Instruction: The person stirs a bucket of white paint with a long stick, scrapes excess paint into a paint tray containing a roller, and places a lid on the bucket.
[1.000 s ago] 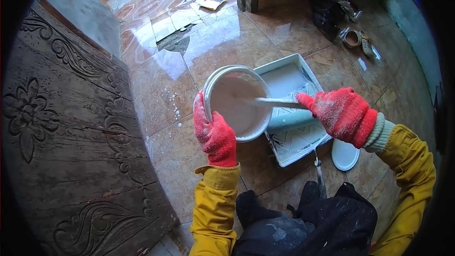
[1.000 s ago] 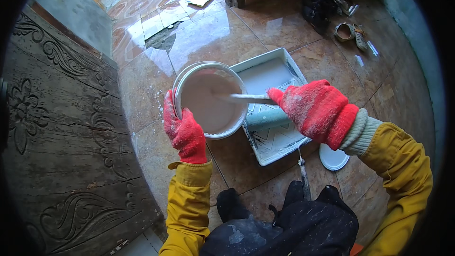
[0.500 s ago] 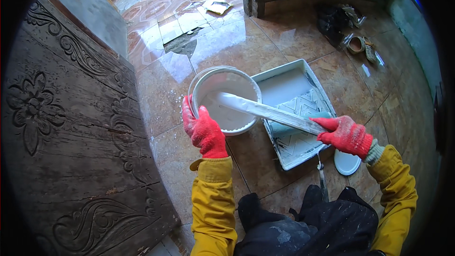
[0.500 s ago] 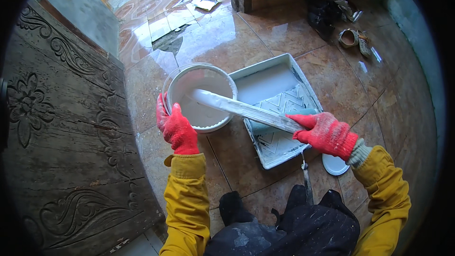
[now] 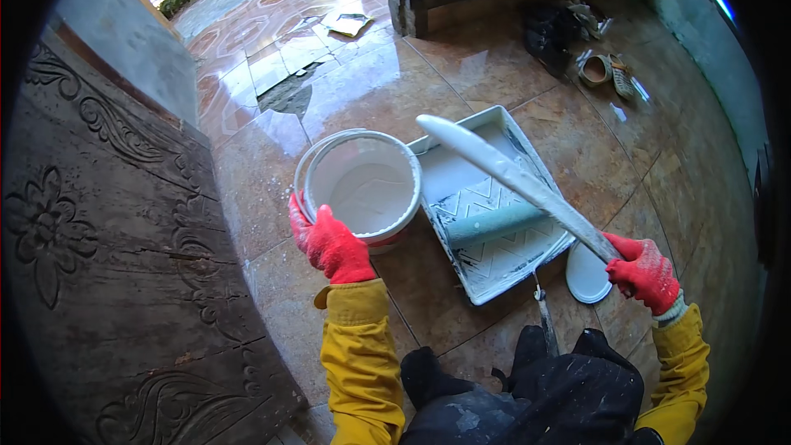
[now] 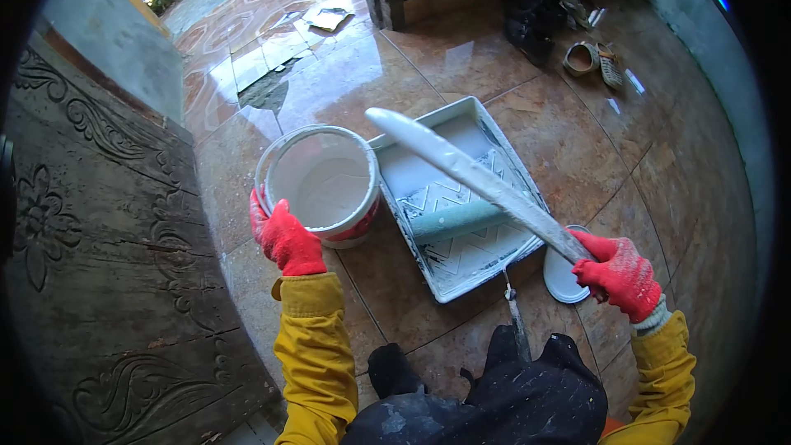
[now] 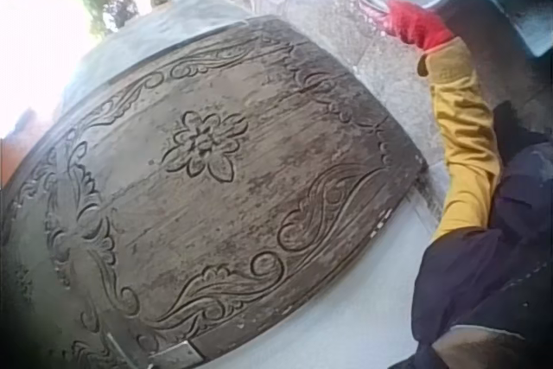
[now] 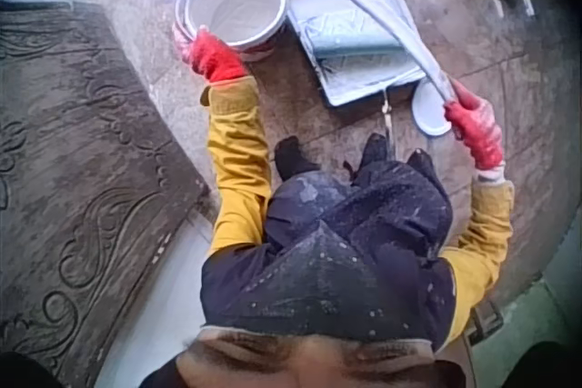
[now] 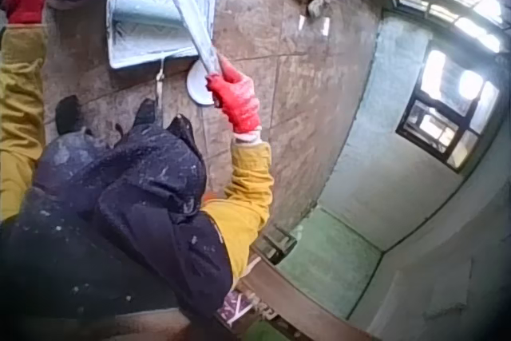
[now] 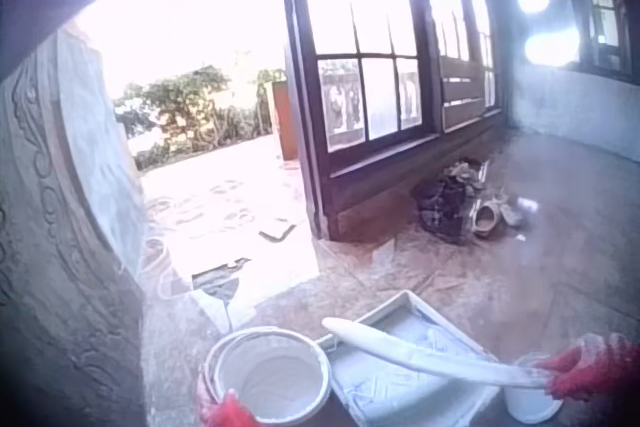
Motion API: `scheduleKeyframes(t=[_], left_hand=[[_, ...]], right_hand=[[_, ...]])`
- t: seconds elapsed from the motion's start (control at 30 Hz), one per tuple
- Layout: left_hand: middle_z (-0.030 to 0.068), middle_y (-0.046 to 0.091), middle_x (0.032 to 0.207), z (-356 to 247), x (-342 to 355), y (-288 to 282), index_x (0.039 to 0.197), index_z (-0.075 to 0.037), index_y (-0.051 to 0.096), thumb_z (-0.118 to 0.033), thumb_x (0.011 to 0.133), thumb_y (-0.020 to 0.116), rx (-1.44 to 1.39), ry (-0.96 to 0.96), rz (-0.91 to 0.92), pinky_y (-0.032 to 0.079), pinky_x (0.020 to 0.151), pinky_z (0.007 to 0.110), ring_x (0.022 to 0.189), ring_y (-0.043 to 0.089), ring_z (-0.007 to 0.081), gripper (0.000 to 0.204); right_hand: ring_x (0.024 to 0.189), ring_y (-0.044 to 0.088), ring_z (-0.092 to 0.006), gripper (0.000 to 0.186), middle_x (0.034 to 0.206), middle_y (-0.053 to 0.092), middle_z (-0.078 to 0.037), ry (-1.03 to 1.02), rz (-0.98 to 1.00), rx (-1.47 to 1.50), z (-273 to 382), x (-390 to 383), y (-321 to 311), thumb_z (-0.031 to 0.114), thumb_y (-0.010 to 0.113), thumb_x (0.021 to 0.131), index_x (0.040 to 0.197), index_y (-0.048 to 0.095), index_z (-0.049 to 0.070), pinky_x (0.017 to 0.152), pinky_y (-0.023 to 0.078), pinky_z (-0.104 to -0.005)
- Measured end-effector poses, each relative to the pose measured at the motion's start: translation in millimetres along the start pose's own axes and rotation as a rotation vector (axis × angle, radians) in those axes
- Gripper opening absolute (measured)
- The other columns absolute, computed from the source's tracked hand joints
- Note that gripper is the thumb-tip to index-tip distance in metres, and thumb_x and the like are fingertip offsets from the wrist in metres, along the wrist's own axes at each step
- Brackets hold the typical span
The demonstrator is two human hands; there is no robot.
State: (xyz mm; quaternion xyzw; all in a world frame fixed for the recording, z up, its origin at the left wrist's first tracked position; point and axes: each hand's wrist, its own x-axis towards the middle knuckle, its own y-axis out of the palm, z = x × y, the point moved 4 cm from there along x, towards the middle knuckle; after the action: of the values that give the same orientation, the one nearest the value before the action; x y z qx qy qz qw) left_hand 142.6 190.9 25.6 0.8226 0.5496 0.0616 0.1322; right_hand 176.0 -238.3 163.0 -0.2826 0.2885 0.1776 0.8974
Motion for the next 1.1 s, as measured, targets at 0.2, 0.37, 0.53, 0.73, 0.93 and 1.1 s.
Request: scheduleKeyframes(t=[0.2,0.37,0.53,0.73,0.93,1.1], left_hand=[[0.0211,0.049,0.13,12.8,-6.5,-12.5,0.138,0.002,0.036,0.005,0.081,0.044,-0.05,-0.045,-0.04,0.045,0.095,0.038,0.113,0.055,0.03,0.057],[0.0198,0.051,0.129,3.6,-12.7,-8.8,0.137,0.0,0.038,0.0,0.081,0.048,0.02,-0.023,-0.048,0.045,0.094,0.039,0.111,0.055,0.0318,0.057],[0.0208,0.048,0.132,1.8,-12.7,-8.5,0.139,-0.001,0.034,0.001,0.084,0.044,0.072,-0.01,-0.028,0.044,0.096,0.038,0.114,0.053,0.0306,0.056],[0.0205,0.046,0.134,8.9,-7.9,-13.5,0.14,-0.001,0.033,0.001,0.085,0.045,0.068,-0.009,-0.04,0.042,0.097,0.039,0.116,0.052,0.0304,0.056],[0.0201,0.045,0.135,5.3,-12.9,-6.7,0.139,-0.001,0.034,0.003,0.084,0.044,-0.031,0.011,-0.06,0.041,0.099,0.039,0.119,0.05,0.0304,0.056],[0.0185,0.042,0.139,12.9,-6.0,-10.2,0.14,-0.001,0.032,0.005,0.083,0.044,-0.065,0.07,-0.056,0.041,0.099,0.042,0.122,0.048,0.0327,0.059]], right_hand=[[0.046,0.049,-0.0064,0.049,0.064,0.057,0.0,0.01,-0.097,-0.076,-18.0,8.8,-29.3,0.013,0.06,0.078,0.127,0.057,0.008,0.044,0.04,-0.0212],[0.053,0.057,-0.0142,0.045,0.07,0.061,-0.004,-0.044,-0.124,-0.261,-22.4,56.6,-20.9,0.013,0.063,0.082,0.126,0.058,0.01,0.051,0.046,-0.0281],[0.078,0.06,-0.0351,0.045,0.085,0.061,-0.016,-0.606,-0.336,-0.912,-28.5,91.4,4.2,0.008,0.06,0.081,0.126,0.056,0.016,0.067,0.048,-0.0406],[0.077,0.058,-0.0303,0.056,0.078,0.053,-0.011,-0.725,-0.315,-1.067,-29.8,72.7,35.9,-0.001,0.044,0.081,0.133,0.05,0.02,0.066,0.048,-0.0387],[0.077,0.059,-0.0315,0.05,0.083,0.056,-0.013,-0.591,-0.387,-1.146,-30.2,77.0,33.2,0.009,0.055,0.082,0.131,0.052,0.022,0.065,0.049,-0.0419],[0.075,0.059,-0.0321,0.044,0.081,0.056,-0.013,-0.678,-0.345,-1.03,-36.9,75.9,46.3,0.021,0.063,0.083,0.126,0.056,0.022,0.063,0.047,-0.0435]])
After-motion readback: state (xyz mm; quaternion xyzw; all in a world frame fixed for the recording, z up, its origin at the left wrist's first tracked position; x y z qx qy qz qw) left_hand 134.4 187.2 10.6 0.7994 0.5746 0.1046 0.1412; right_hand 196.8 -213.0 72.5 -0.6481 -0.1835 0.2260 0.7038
